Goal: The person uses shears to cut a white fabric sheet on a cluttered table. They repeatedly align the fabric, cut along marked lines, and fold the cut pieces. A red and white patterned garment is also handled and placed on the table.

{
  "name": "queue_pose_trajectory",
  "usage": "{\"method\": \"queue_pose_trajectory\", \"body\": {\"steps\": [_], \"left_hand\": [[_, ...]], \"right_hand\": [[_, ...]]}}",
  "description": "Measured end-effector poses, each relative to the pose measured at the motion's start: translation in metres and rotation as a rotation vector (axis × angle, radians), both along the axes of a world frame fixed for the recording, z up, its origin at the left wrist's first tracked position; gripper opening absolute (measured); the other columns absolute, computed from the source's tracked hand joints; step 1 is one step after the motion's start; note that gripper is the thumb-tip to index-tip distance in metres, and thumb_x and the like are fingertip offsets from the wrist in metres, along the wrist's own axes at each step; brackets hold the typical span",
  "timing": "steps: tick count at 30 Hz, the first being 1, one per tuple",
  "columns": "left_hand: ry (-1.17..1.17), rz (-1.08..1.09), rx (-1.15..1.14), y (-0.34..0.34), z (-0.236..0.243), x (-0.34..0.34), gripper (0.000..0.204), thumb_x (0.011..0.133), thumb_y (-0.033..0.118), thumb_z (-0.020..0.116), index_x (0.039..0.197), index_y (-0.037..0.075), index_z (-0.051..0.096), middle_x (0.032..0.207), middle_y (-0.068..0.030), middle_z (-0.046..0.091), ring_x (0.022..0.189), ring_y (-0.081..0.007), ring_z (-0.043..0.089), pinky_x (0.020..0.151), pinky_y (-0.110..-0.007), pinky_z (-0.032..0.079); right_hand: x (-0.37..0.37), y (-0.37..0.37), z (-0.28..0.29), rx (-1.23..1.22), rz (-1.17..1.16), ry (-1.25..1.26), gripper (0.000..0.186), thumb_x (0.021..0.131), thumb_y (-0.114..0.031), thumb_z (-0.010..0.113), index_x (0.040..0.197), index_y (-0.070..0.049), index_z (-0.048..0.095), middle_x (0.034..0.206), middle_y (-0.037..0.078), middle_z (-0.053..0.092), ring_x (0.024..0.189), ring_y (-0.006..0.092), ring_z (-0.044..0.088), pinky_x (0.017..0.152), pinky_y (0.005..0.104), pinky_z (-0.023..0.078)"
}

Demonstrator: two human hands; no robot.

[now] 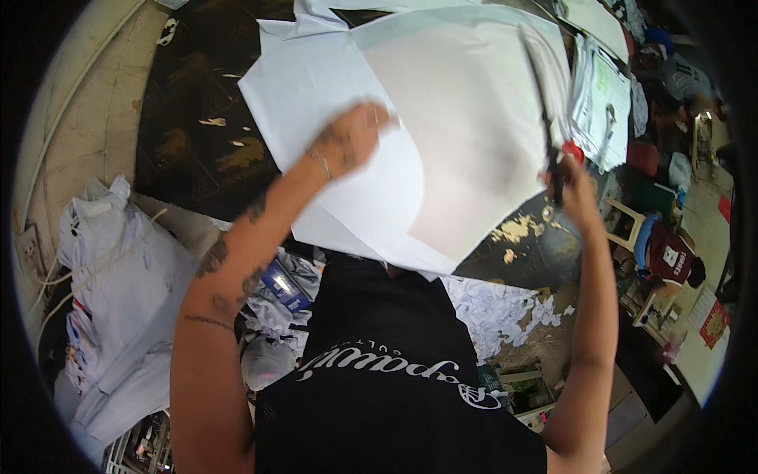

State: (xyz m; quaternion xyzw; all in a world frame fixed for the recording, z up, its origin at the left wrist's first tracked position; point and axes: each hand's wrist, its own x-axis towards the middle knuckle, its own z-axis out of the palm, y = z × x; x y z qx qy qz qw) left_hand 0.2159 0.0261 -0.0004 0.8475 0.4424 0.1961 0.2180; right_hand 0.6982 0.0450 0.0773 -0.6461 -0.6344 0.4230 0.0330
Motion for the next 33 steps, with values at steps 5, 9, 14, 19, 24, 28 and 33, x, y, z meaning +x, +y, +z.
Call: {"method": "queue_pose_trajectory", "body": {"steps": [5, 9, 14, 19, 24, 28, 33], "left_hand": [[0.075, 0.184, 0.103, -0.143, -0.005, 0.05, 0.025, 0.081, 0.004, 0.066, 0.105, 0.008, 0.073, 0.109, -0.0096, 0.066, 0.107, -0.0297, 0.063, 0.096, -0.047, 0.049], [-0.134, 0.005, -0.006, -0.207, 0.005, 0.105, 0.026, 0.08, 0.009, 0.075, 0.105, 0.01, 0.07, 0.106, -0.0089, 0.064, 0.106, -0.0296, 0.062, 0.101, -0.047, 0.044], [0.138, 0.115, 0.288, -0.252, -0.022, 0.147, 0.025, 0.083, 0.014, 0.073, 0.107, 0.019, 0.071, 0.108, -0.0019, 0.063, 0.109, -0.0222, 0.059, 0.11, -0.056, 0.037], [0.122, 0.327, 0.538, -0.281, -0.048, 0.147, 0.023, 0.08, 0.013, 0.074, 0.097, 0.026, 0.08, 0.098, 0.0109, 0.068, 0.1, -0.0148, 0.059, 0.11, -0.051, 0.029], [0.064, 0.467, 0.426, -0.294, -0.041, 0.162, 0.025, 0.08, 0.01, 0.074, 0.099, 0.024, 0.083, 0.095, 0.0106, 0.07, 0.096, -0.0155, 0.06, 0.111, -0.054, 0.029], [-0.006, 0.469, 0.331, -0.297, -0.036, 0.159, 0.025, 0.081, 0.008, 0.076, 0.102, 0.02, 0.081, 0.097, 0.0079, 0.071, 0.099, -0.0174, 0.062, 0.112, -0.058, 0.031], [-0.31, 0.811, 0.232, -0.29, -0.027, 0.115, 0.027, 0.085, 0.005, 0.07, 0.112, 0.008, 0.075, 0.099, -0.0031, 0.073, 0.096, -0.0288, 0.067, 0.113, -0.054, 0.033]], "right_hand": [[0.09, -0.185, 0.044, -0.542, 0.009, 0.311, 0.086, 0.083, -0.04, 0.091, 0.148, -0.002, 0.05, 0.111, 0.004, 0.062, 0.102, 0.0182, 0.059, 0.09, 0.0367, 0.049], [0.138, -0.232, 0.046, -0.921, 0.071, 0.126, 0.091, 0.08, -0.043, 0.092, 0.15, -0.006, 0.048, 0.122, 0.008, 0.064, 0.11, 0.0202, 0.059, 0.094, 0.0366, 0.048], [0.077, -0.226, -0.016, -0.636, 0.286, 0.28, 0.09, 0.077, -0.044, 0.094, 0.146, -0.007, 0.051, 0.113, 0.008, 0.066, 0.097, 0.0186, 0.062, 0.086, 0.0366, 0.05], [0.032, -0.219, -0.026, -0.549, 0.327, 0.039, 0.079, 0.073, -0.043, 0.095, 0.134, -0.002, 0.064, 0.09, 0.007, 0.07, 0.08, 0.0156, 0.062, 0.074, 0.0318, 0.05], [0.005, -0.224, -0.012, -0.405, 0.354, 0.123, 0.071, 0.068, -0.047, 0.097, 0.115, 0.001, 0.075, 0.077, 0.008, 0.071, 0.074, 0.0162, 0.067, 0.071, 0.0323, 0.052], [-0.02, -0.216, -0.02, -0.496, 0.308, -0.038, 0.08, 0.069, -0.049, 0.097, 0.125, 0.001, 0.069, 0.092, 0.014, 0.075, 0.085, 0.0226, 0.07, 0.079, 0.0364, 0.055], [-0.012, -0.241, -0.005, -0.496, 0.391, -0.037, 0.089, 0.07, -0.056, 0.094, 0.128, 0.003, 0.061, 0.102, 0.017, 0.073, 0.096, 0.0286, 0.07, 0.087, 0.0414, 0.054]]}}
